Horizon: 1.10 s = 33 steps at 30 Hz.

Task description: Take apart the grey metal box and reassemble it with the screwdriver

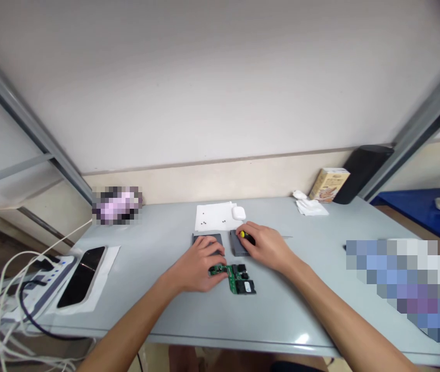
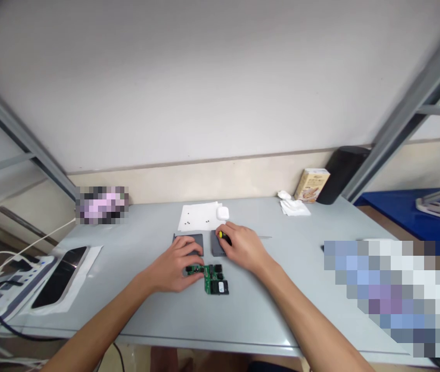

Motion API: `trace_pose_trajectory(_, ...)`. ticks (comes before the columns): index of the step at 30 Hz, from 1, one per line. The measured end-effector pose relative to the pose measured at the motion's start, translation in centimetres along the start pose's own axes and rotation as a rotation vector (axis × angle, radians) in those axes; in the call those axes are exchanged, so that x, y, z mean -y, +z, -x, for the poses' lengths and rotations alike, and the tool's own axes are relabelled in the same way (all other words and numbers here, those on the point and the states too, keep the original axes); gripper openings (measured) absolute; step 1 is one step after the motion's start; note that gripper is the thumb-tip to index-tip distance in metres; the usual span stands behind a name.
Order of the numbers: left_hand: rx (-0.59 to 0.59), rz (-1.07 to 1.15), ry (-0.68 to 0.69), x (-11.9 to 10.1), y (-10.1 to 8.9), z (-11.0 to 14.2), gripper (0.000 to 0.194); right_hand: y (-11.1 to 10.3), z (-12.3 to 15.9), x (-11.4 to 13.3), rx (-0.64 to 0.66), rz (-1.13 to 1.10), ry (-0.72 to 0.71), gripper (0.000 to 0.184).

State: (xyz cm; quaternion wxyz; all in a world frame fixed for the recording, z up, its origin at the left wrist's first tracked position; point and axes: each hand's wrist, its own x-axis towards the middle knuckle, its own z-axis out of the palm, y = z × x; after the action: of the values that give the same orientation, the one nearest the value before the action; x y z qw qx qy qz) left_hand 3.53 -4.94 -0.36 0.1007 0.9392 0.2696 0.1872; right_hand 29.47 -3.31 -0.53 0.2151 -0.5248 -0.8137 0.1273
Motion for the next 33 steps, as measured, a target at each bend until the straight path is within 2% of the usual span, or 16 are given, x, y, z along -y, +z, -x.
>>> trace_pose_trajectory(4, -0.035, 0.018, -0.035, 0.2, -0.5, 0.0, 0.018, -0.1, 0.0, 0.1, 0.000, 0.001, 0.009, 0.023)
trace_pose_trajectory(7, -0.117, 0.055, -0.080, 0.8, -0.8, 0.0, 0.017, 0.0, 0.0, 0.0, -0.001, 0.002, 0.001, 0.023)
trace_pose_trajectory(12, -0.253, 0.029, -0.193, 2.8, -1.1, 0.4, 0.028, 0.0, 0.0, 0.0, 0.005, -0.002, 0.000, 0.022)
trace_pose_trajectory(14, -0.260, 0.021, -0.286, 3.5, -1.4, 0.7, 0.029, 0.0, 0.0, 0.1, 0.008, 0.000, -0.006, 0.022)
trace_pose_trajectory(19, -0.172, 0.115, -0.464, 4.4, -1.7, 1.2, 0.032, 0.0, 0.0, 0.3, 0.002, 0.020, -0.011, 0.021)
trace_pose_trajectory(26, -0.226, 0.149, -0.518, 4.8, -0.7, 0.9, 0.031, 0.1, 0.0, 0.3, 0.004, 0.042, 0.003, 0.022)
trace_pose_trajectory(33, -0.251, 0.157, -0.506, 4.5, -0.5, 0.7, 0.030, -0.2, 0.0, 0.0, -0.006, 0.067, 0.041, 0.023)
